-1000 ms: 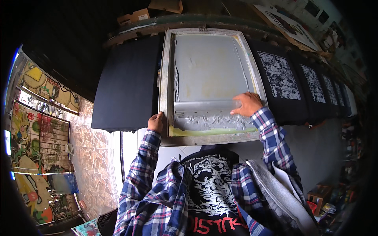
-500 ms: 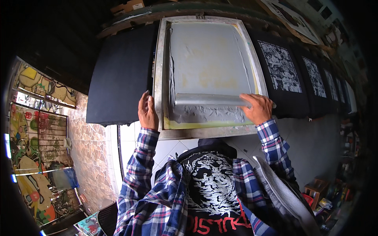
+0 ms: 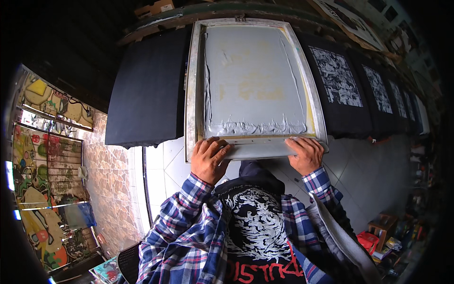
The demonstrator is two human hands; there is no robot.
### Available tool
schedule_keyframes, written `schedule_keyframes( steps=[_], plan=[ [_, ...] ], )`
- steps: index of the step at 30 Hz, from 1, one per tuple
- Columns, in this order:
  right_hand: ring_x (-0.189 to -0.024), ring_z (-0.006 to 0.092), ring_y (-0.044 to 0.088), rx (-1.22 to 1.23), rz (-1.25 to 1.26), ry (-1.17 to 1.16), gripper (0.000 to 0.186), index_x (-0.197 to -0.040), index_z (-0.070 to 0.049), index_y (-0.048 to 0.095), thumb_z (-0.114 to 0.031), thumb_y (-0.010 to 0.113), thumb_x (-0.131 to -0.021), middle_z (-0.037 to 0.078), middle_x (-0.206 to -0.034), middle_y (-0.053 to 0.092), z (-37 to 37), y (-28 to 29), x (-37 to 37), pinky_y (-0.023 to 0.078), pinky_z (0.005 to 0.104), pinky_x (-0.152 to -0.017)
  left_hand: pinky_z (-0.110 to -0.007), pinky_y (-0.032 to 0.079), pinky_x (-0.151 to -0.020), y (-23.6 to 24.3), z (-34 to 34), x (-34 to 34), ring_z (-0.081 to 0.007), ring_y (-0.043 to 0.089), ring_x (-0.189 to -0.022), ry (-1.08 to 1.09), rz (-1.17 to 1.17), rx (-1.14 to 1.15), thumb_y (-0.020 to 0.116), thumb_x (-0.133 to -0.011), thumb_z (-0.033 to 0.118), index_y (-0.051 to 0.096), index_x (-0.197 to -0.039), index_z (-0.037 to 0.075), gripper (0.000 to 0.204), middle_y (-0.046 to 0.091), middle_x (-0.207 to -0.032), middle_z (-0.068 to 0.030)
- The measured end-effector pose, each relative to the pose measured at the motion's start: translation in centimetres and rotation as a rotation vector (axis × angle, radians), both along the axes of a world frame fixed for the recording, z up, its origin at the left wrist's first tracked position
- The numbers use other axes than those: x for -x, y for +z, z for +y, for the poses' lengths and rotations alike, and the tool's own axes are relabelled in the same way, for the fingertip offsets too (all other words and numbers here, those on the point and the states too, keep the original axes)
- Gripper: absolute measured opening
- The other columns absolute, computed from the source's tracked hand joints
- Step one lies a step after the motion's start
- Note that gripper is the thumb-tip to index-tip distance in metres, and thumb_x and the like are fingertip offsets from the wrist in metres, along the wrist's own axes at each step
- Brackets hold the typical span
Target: The person scoops white ink from a container with a spatula and spreads it across a screen printing frame. They then use a squeegee to pull the ink evenly across the screen multiple times, preparing the screen for printing.
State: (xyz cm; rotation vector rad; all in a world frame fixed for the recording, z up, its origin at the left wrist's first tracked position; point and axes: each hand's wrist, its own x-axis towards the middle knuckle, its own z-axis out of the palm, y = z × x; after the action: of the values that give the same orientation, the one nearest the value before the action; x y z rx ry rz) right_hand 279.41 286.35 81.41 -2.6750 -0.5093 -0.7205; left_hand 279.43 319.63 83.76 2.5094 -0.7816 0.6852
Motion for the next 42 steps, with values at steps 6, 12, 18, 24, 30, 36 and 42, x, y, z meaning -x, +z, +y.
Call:
schedule_keyframes(
  steps=[6,12,18,24,30,36,42],
  plan=[
    [-0.099,0.0264,0.072,0.042,0.013,-0.016,0.044,-0.108,-0.015,0.077,-0.007,0.073,-0.065,0.005,-0.102,0.077,-0.4,-0.1,0.7,0.055,0.0447,-0.091,-0.046,0.05,-0.095,-1.0,-0.4,0.4,-0.0284,0.065,-0.104,-0.01,0.001,0.007,0.082,-0.068,0.008,0.077,-0.115,0.015,0.048,0.071,-0.114,-0.0047],
    [-0.102,0.0262,0.072,0.039,0.034,-0.003,0.044,-0.109,-0.015,0.077,-0.007,0.072,-0.065,0.004,-0.104,0.076,-0.6,-0.7,0.7,0.055,0.0436,-0.09,-0.045,0.051,-0.091,-1.4,-0.8,0.9,-0.0302,0.064,-0.101,0.006,0.017,0.018,0.08,-0.066,0.006,0.076,-0.116,0.015,0.051,0.071,-0.113,-0.0053],
    [-0.105,0.0263,0.071,0.064,-0.046,-0.023,0.045,-0.109,-0.015,0.078,-0.005,0.07,-0.066,0.004,-0.109,0.076,0.2,-2.4,0.8,0.054,0.0429,-0.092,-0.044,0.05,-0.088,-3.9,-0.3,0.6,-0.0314,0.064,-0.102,0.004,-0.083,0.031,0.076,-0.065,0.003,0.074,-0.119,0.015,0.055,0.071,-0.114,-0.0075],
    [-0.108,0.0269,0.069,0.044,0.0,-0.022,0.049,-0.115,-0.015,0.076,-0.006,0.075,-0.067,0.005,-0.112,0.074,1.0,-2.3,-2.3,0.053,0.0453,-0.096,-0.046,0.05,-0.093,-4.1,0.5,-2.0,-0.0335,0.063,-0.107,0.053,-0.05,0.042,0.074,-0.064,0.001,0.072,-0.12,0.012,0.057,0.069,-0.12,-0.0095],
    [-0.112,0.0266,0.067,-0.013,0.193,-0.025,0.052,-0.12,-0.017,0.074,-0.009,0.08,-0.07,0.005,-0.119,0.073,1.4,0.1,-4.8,0.047,0.0467,-0.104,-0.045,0.05,-0.096,-0.6,-0.4,-4.3,-0.0317,0.062,-0.104,0.168,0.049,-0.034,0.074,-0.071,0.004,0.076,-0.113,0.011,0.043,0.068,-0.115,-0.0085],
    [-0.121,0.0298,0.064,0.019,0.136,-0.027,0.056,-0.124,-0.018,0.073,-0.011,0.081,-0.069,0.006,-0.125,0.072,0.0,-0.9,-3.6,0.043,0.0496,-0.112,-0.046,0.045,-0.103,-0.9,-1.8,-3.5,-0.0324,0.061,-0.109,0.217,0.058,-0.19,0.071,-0.076,0.009,0.073,-0.119,0.013,0.043,0.065,-0.116,-0.0083],
    [-0.117,0.0253,0.068,0.056,0.152,-0.076,0.05,-0.117,-0.019,0.077,-0.012,0.078,-0.067,0.003,-0.12,0.074,0.2,-1.0,-4.8,0.052,0.0466,-0.1,-0.045,0.05,-0.092,-0.7,-1.3,-5.0,-0.03,0.061,-0.103,0.134,0.086,-0.244,0.083,-0.071,0.03,0.072,-0.126,0.021,0.057,0.061,-0.114,-0.0062]
  ],
)
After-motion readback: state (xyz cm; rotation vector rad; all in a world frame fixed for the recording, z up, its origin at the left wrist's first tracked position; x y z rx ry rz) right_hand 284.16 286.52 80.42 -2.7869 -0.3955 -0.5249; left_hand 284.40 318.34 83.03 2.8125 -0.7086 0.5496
